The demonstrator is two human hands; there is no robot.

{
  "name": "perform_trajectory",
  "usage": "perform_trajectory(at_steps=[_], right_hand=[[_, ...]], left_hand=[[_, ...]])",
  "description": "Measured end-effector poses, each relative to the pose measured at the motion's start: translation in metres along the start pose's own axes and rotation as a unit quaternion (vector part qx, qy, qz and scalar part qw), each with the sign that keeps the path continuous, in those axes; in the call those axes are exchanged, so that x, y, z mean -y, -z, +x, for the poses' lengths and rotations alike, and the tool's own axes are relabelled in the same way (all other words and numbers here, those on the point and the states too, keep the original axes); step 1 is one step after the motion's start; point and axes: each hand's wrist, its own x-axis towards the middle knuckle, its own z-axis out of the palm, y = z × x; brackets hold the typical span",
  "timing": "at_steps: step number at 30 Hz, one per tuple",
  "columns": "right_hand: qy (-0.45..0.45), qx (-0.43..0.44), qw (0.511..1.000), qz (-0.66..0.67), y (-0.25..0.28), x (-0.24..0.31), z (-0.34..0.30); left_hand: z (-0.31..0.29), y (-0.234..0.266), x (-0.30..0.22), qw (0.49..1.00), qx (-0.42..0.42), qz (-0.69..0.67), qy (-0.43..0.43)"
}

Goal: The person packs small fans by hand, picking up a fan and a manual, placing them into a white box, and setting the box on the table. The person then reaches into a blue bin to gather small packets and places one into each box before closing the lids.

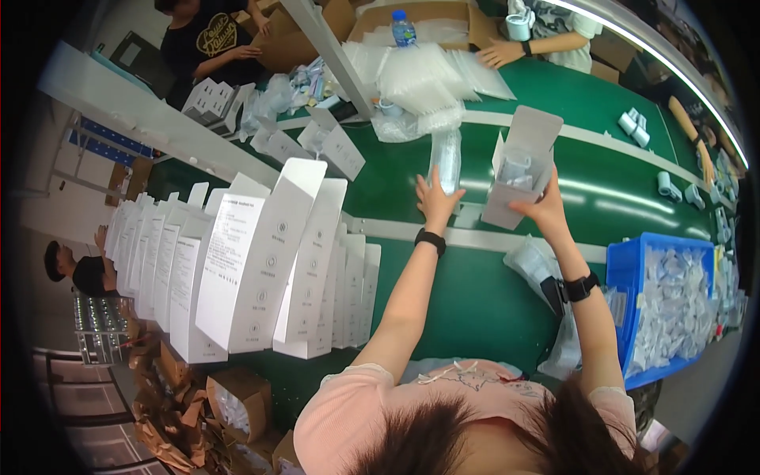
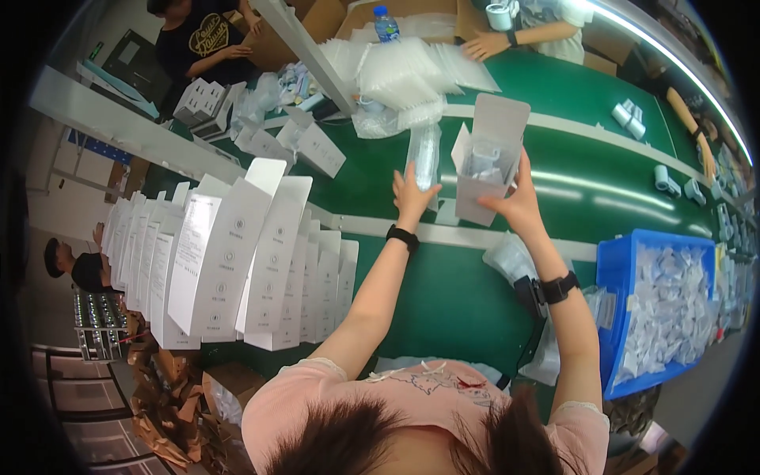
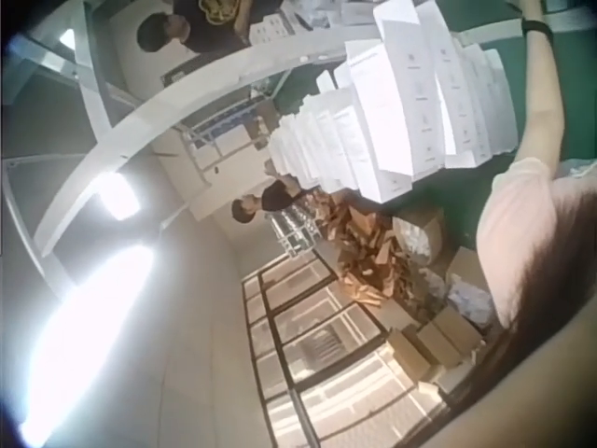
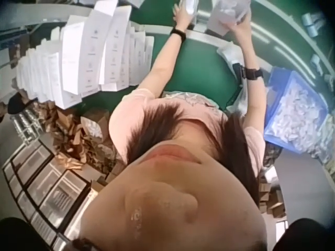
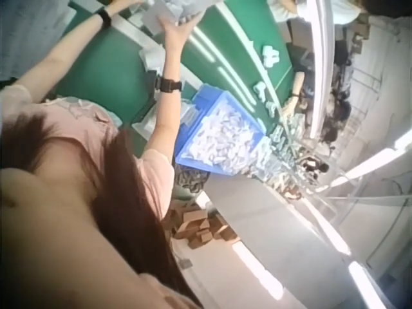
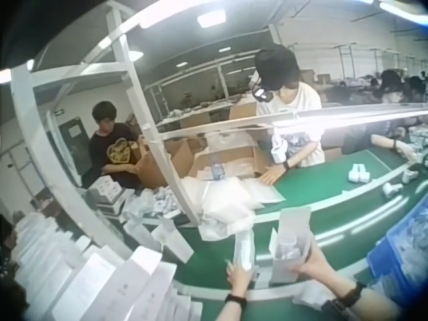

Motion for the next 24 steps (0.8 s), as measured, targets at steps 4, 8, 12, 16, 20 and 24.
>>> perform_trajectory(at_steps=[4, 8, 12, 16, 20, 24], right_hand=[[0.001, -0.056, 0.998, -0.038, -0.006, -0.022, 0.065], [0.093, -0.081, 0.988, -0.091, -0.014, -0.079, 0.135], [0.144, -0.129, 0.967, -0.168, -0.040, -0.106, 0.169], [0.150, -0.154, 0.959, -0.187, -0.049, -0.116, 0.162], [0.085, -0.184, 0.906, -0.372, -0.034, -0.103, 0.122], [-0.211, 0.267, 0.898, 0.278, -0.041, -0.004, 0.013]], left_hand=[[0.021, 0.010, -0.001, 0.980, 0.153, -0.108, 0.060], [-0.014, 0.026, 0.016, 0.935, 0.155, -0.298, 0.113], [-0.102, 0.057, 0.039, 0.806, 0.228, -0.505, 0.207], [-0.147, 0.120, 0.038, 0.736, 0.318, -0.549, 0.235], [-0.160, 0.167, 0.018, 0.690, 0.317, -0.615, 0.212], [-0.151, 0.197, 0.001, 0.688, 0.197, -0.690, 0.108]])
